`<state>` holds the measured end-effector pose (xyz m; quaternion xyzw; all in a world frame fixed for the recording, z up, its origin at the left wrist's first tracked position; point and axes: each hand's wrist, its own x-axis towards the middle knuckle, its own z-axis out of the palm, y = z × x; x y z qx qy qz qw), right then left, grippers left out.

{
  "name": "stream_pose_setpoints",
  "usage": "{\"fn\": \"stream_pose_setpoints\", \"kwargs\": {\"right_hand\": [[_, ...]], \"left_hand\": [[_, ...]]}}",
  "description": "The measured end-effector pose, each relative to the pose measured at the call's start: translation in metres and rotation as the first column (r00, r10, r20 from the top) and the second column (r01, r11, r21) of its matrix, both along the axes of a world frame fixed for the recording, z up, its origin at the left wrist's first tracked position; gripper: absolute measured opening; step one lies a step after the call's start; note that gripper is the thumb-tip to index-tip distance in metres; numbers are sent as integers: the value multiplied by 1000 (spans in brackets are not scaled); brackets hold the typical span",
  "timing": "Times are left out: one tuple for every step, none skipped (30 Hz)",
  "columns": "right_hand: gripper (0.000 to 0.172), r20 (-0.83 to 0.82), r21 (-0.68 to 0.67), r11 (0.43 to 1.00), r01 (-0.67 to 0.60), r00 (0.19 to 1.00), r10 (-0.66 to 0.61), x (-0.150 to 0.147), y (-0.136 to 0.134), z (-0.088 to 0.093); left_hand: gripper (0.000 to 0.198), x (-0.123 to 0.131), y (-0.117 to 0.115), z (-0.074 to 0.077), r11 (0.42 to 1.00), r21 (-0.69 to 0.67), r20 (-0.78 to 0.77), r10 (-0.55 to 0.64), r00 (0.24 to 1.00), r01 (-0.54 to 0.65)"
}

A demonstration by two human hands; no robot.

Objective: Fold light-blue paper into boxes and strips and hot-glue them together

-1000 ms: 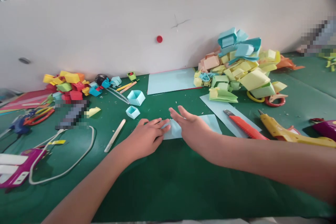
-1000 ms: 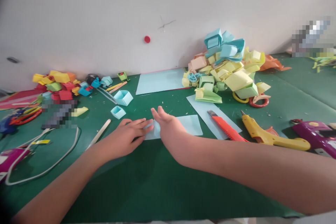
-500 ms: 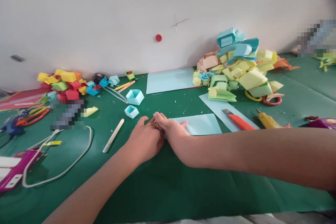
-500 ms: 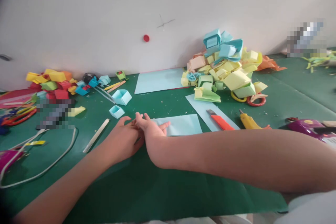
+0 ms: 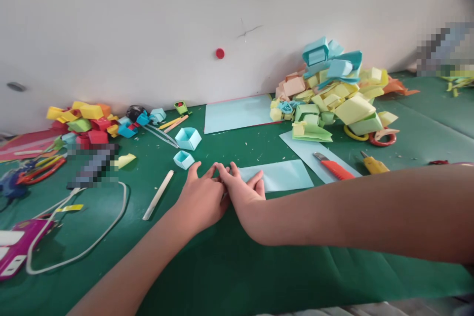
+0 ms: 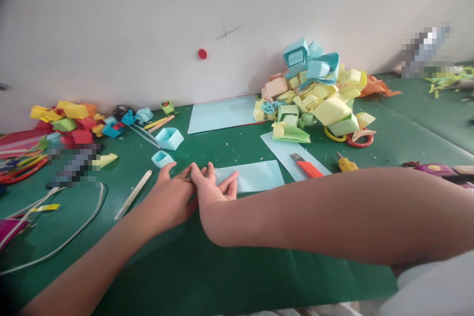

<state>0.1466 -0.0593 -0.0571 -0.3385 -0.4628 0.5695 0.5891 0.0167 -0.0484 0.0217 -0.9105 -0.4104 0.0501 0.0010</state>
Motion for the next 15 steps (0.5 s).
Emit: {"fn": "stream_pose_setpoints", "kwargs": {"right_hand": [[75,5,7,1000,-8,1000,8,4,1,-2],[77,-2,17,1000,-12,1000,12,8,1,-3],[78,-14,38,999,-21,1000,22,11,1,-4],[78,-40,69,997,-28,999,31,14,1,-4],[77,-80,108,994,-32,996,40,17,1,-3],[74,-139,147,989,-24,989,45,20,-1,-1],[70,-216,174,985,-1,976,39,22,-2,1],[64,-310,169,985,41,950,14,23,-4,5],[58,-415,115,989,96,909,-39,24,-6,8],[52,-515,8,990,142,849,-118,24,-7,12],[48,-606,-147,973,178,761,-231,24,-7,16],[46,-675,-329,925,192,637,-372,23,-7,19],[49,-709,-509,842,177,468,-527,23,-5,22],[54,-693,-658,741,138,277,-666,24,-3,23],[59,-636,-761,641,96,80,-767,26,-1,22]], "left_hand": [[41,0,0,0,1000,0,-2,1,1000,-1],[41,-1,0,0,1000,-4,-2,6,1000,-6],[40,-1,0,1,1000,-10,-1,14,1000,-14],[41,-1,0,1,1000,-16,1,24,1000,-24],[42,-1,0,2,999,-21,4,30,1000,-30],[43,-2,1,2,999,-27,3,30,1000,-30],[45,-2,1,2,999,-30,1,28,1000,-28],[46,-2,0,3,999,-32,-3,25,1000,-25],[46,-2,0,3,999,-33,-8,24,1000,-25],[46,-1,0,3,999,-34,-15,26,1000,-26],[46,-1,-1,3,999,-35,-21,30,999,-30],[45,-1,-1,4,999,-37,-27,35,999,-36],[45,-1,-1,4,998,-40,-33,42,999,-44],[45,0,-2,5,998,-45,-39,48,998,-50],[45,0,-2,5,997,-50,-44,54,998,-56]]}}
